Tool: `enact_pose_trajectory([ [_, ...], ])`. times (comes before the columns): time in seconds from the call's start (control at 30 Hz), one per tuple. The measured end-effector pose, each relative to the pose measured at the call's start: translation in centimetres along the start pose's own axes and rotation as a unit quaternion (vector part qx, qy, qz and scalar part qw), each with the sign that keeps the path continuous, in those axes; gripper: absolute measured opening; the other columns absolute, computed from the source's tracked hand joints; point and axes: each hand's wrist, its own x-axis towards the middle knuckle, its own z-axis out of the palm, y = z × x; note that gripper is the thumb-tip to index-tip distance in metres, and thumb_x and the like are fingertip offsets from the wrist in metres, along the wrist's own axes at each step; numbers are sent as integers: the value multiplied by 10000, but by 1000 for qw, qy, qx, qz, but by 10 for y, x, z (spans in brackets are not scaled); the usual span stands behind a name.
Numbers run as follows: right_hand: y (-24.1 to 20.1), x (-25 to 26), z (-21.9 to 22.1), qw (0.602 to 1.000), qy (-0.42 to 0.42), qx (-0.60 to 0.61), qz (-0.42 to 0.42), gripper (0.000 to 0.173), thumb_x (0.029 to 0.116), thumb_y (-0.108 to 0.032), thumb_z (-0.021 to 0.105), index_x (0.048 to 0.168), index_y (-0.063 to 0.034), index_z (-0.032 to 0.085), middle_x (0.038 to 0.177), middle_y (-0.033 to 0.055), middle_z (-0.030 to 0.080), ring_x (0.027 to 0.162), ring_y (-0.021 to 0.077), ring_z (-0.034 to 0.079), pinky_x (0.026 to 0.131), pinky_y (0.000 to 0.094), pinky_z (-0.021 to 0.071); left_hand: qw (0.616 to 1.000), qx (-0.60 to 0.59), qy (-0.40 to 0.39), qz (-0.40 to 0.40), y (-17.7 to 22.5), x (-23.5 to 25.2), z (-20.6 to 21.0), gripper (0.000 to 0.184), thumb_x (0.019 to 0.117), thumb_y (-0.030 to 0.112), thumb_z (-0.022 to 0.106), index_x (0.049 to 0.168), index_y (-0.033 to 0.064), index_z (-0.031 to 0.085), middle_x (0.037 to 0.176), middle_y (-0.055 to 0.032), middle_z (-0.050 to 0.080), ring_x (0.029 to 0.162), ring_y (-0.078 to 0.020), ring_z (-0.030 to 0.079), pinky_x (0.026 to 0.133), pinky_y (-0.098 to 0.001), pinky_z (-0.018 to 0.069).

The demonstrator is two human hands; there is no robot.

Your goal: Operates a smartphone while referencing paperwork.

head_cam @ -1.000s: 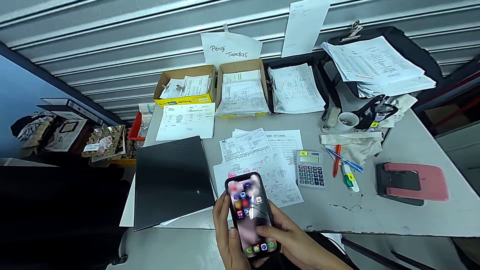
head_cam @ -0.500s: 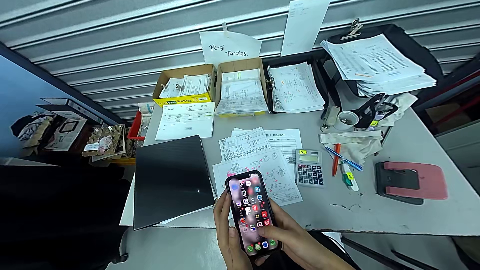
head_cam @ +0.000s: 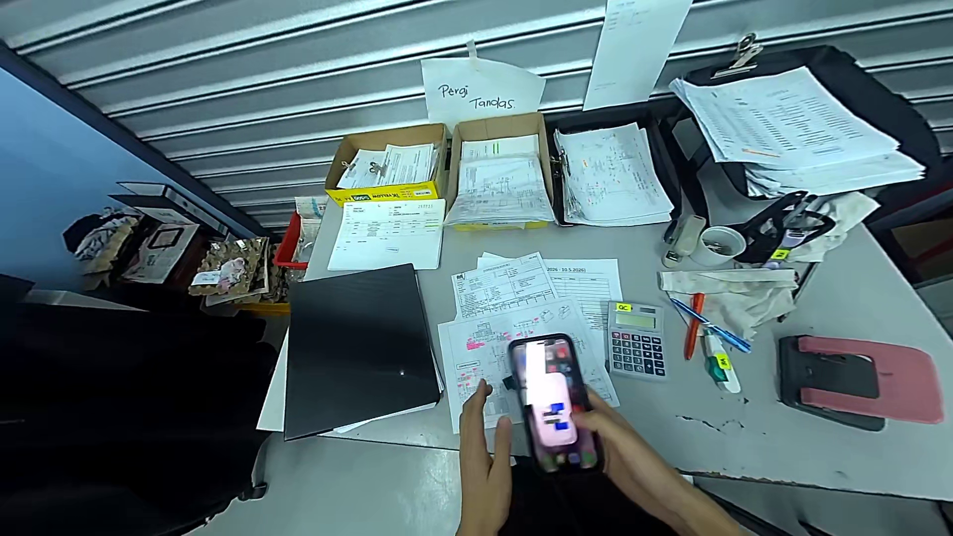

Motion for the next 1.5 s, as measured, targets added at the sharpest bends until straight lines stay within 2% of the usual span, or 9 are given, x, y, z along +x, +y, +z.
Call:
enact_pose_trajectory([
  [0.23, 42, 57, -78, 969, 183, -159, 41, 376, 1092, -273, 427, 1369, -40, 530, 1132, 122, 682, 979, 148, 692, 837, 320, 571, 946, 292, -88, -107, -73, 9, 17, 532, 994, 211, 561, 1472, -16, 511, 1592, -255, 374, 1493, -476, 297, 1182, -685, 206],
  [0.47, 55, 78, -82, 952, 201, -230, 30, 450, 1101, -253, 456, 1471, -1, 417, 1316, 233, 595, 1153, 261, 635, 986, 431, 506, 903, 375, -135, -161, -75, 66, 24, 478, 1042, 173, 488, 1494, 17, 494, 1560, -227, 426, 1407, -417, 438, 1128, -542, 379],
  [0.57, 63, 81, -84, 914, 213, -346, -13, 632, 1046, -260, 579, 1537, 66, 351, 1493, 361, 401, 1386, 500, 405, 1138, 609, 335, 887, 393, -155, -185, -77, 88, 23, 567, 1013, 212, 570, 1541, 57, 438, 1530, -235, 438, 1350, -433, 465, 1062, -584, 401],
  [0.63, 65, 77, -86, 883, 217, -414, -29, 694, 1026, -283, 612, 1558, 68, 338, 1501, 381, 350, 1377, 568, 340, 1123, 662, 304, 883, 386, -170, -205, -76, 100, 21, 691, 977, 244, 651, 1587, 97, 362, 1526, -237, 424, 1341, -443, 460, 1026, -611, 416],
  [0.83, 90, 65, -113, 864, 176, -460, -110, 793, 944, -333, 662, 1553, 70, 354, 1516, 352, 365, 1342, 555, 389, 1079, 671, 347, 863, 376, -224, -254, -70, 117, 20, 914, 940, 232, 738, 1648, 149, 167, 1584, -245, 335, 1375, -475, 422, 1012, -658, 421],
  [1.0, 121, 47, -147, 824, 136, -504, -220, 1006, 834, -584, 676, 1536, 75, 382, 1431, 322, 473, 1216, 416, 559, 999, 522, 499, 854, 376, -238, -270, -66, 120, 27, 915, 939, 149, 719, 1654, 229, 153, 1605, -240, 299, 1387, -492, 394, 992, -672, 429],
  [1.1, 125, 44, -158, 811, 113, -521, -243, 995, 823, -558, 691, 1523, 82, 390, 1410, 317, 488, 1163, 332, 597, 956, 408, 534, 854, 375, -246, -265, -66, 122, 27, 913, 934, 136, 726, 1647, 308, 181, 1597, -248, 299, 1362, -505, 410, 967, -670, 447],
  [1.3, 119, 43, -156, 817, 110, -516, -233, 893, 847, -404, 761, 1513, 75, 408, 1391, 286, 543, 1154, 356, 614, 965, 454, 535, 860, 365, -244, -262, -67, 122, 25, 884, 937, 136, 720, 1643, 290, 211, 1580, -261, 319, 1354, -521, 413, 977, -693, 434],
  [1.5, 118, 37, -148, 772, 106, -562, -276, 430, 966, -373, 638, 1300, -109, 699, 1364, 250, 584, 1117, 356, 638, 962, 470, 540, 872, 357, -218, -254, -72, 121, 26, 870, 919, 134, 742, 1633, 268, 264, 1540, -272, 357, 1340, -521, 413, 976, -700, 421],
])
